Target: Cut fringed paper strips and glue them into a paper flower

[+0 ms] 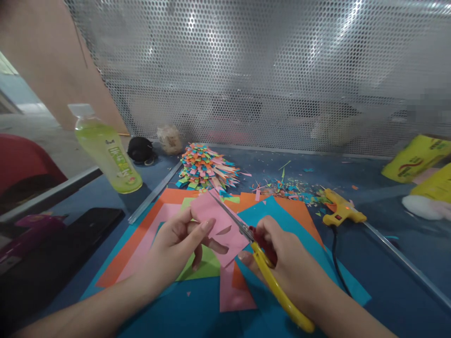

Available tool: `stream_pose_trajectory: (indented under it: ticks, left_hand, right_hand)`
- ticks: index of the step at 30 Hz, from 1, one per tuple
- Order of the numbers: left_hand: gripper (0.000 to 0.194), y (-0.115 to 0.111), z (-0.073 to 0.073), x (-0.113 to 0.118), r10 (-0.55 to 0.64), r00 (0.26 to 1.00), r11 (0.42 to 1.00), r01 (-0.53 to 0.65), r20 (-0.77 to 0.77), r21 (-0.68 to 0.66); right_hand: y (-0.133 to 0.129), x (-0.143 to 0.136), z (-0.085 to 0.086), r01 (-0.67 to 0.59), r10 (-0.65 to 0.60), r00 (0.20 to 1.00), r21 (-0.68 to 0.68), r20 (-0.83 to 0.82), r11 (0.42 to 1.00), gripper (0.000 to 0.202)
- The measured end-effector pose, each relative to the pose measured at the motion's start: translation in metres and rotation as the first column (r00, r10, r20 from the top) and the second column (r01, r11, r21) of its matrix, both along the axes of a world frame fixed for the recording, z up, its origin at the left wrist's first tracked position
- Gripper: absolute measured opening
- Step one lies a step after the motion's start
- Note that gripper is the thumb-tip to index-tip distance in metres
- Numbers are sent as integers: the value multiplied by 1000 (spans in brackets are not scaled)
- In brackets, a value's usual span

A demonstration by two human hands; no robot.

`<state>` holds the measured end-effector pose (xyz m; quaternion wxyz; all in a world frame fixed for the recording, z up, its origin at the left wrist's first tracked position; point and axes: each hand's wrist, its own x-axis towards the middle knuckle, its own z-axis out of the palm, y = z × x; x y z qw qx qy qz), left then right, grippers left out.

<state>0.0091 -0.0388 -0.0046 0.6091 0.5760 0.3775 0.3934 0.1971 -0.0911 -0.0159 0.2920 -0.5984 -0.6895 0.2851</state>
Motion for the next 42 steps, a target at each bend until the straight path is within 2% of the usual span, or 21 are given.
stream_pose_trajectory:
  ticks: [8,20,25,30,37,42]
  left_hand:
    - [31,-1,0,-1,10,1000,1000,-10,16,-2]
    - [28,3,1,-1,33,997,999,-35,68,33]
    - [26,3,3,-2,78,993,997,-79,87,18]
    - [25,5,4,-2,123,986,992,-125,114,11]
    - [24,5,4,-2,67,992,998,-67,110,-2]
    - [21,5,5,-2,84,990,996,-83,111,-14]
  right_hand:
    - [1,-1,1,12,-12,1000,-13,-11,1000,26]
    - [0,-6,2,69,-67,997,54,-34,996,25]
    - [0,-7,3,92,-88,995,94,-47,991,25]
    - [2,-3,1,52,-53,999,105,9,993,25]
    - [4,1,0,-9,9,1000,33,2,999,23]
    - [4,1,1,-4,3,999,40,32,999,26]
